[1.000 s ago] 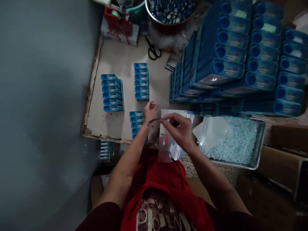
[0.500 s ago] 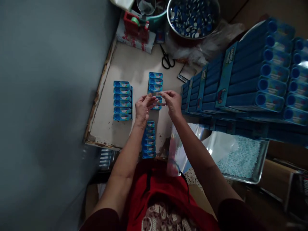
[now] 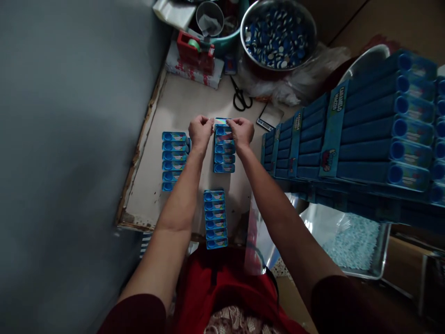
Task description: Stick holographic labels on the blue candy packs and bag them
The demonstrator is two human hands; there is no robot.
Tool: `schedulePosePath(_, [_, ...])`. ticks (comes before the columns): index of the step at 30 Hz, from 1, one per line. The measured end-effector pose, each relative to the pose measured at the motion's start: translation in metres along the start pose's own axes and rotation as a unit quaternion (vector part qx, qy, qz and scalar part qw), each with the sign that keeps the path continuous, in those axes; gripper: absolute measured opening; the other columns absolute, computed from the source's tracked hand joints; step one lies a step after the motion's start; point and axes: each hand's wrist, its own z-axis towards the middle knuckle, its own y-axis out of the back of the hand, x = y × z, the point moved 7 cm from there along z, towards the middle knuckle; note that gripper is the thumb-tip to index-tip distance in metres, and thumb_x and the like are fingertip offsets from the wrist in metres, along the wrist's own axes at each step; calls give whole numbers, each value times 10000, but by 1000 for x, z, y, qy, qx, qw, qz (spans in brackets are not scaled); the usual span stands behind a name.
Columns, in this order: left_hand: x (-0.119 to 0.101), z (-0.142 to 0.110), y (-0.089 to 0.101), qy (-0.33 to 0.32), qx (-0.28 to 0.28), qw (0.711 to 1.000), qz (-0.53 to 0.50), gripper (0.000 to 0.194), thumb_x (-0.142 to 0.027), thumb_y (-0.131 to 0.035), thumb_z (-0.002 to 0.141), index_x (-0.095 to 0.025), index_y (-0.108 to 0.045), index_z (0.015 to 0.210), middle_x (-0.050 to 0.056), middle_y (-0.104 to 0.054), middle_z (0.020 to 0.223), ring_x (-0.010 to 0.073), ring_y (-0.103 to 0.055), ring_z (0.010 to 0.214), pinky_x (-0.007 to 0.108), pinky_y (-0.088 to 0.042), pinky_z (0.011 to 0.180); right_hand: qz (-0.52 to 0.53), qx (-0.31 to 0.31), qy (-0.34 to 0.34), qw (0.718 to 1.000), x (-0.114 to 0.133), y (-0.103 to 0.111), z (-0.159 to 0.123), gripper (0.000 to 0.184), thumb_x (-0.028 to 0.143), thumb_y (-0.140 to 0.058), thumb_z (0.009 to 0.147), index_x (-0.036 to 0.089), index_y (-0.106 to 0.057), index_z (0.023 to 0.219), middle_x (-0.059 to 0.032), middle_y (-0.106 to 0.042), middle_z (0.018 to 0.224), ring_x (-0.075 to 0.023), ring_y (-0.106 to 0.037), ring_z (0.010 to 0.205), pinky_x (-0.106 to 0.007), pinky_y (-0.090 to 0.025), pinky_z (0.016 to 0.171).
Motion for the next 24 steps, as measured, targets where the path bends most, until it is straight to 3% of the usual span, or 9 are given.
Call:
schedulePosePath(5, [8, 16, -9, 27, -10, 999, 41, 170, -283, -765, 849, -208, -619, 805, 13, -690, 768, 193, -729, 762, 266, -567, 694, -81, -21, -1, 997, -3, -4, 16, 262, 423, -721, 883, 198, -832, 960, -31, -767, 814, -216, -728, 835, -326, -548, 840])
schedulePosePath(10, [13, 12, -14, 77, -6, 997, -3, 177, -234, -727, 875, -207, -573, 791, -13, -626, 693, 156, -664, 634, 263, -569, 653, -78, -5, -4, 997, -9, -10, 19, 270, 431, -702, 895, 206, -827, 977, -20, -741, 787, -218, -720, 807, -336, -549, 825])
schedulePosePath(19, [15, 10, -13, 93, 0, 995, -47, 177, -189, -685, 882, -206, -547, 771, -32, -588, 661, 132, -626, 592, 241, -550, 629, -79, -2, -8, 997, -5, -10, 16, 232, 425, -723, 882, 218, -814, 934, -3, -724, 759, -209, -708, 760, -354, -562, 839])
schedulePosePath(24, [20, 8, -16, 112, 1, 991, -73, 221, -181, -708, 877, -206, -533, 745, -43, -567, 641, 115, -584, 582, 226, -520, 620, -91, -5, -4, 996, -10, -11, 23, 222, 426, -750, 851, 218, -778, 921, -25, -730, 834, -234, -719, 857, -394, -574, 896])
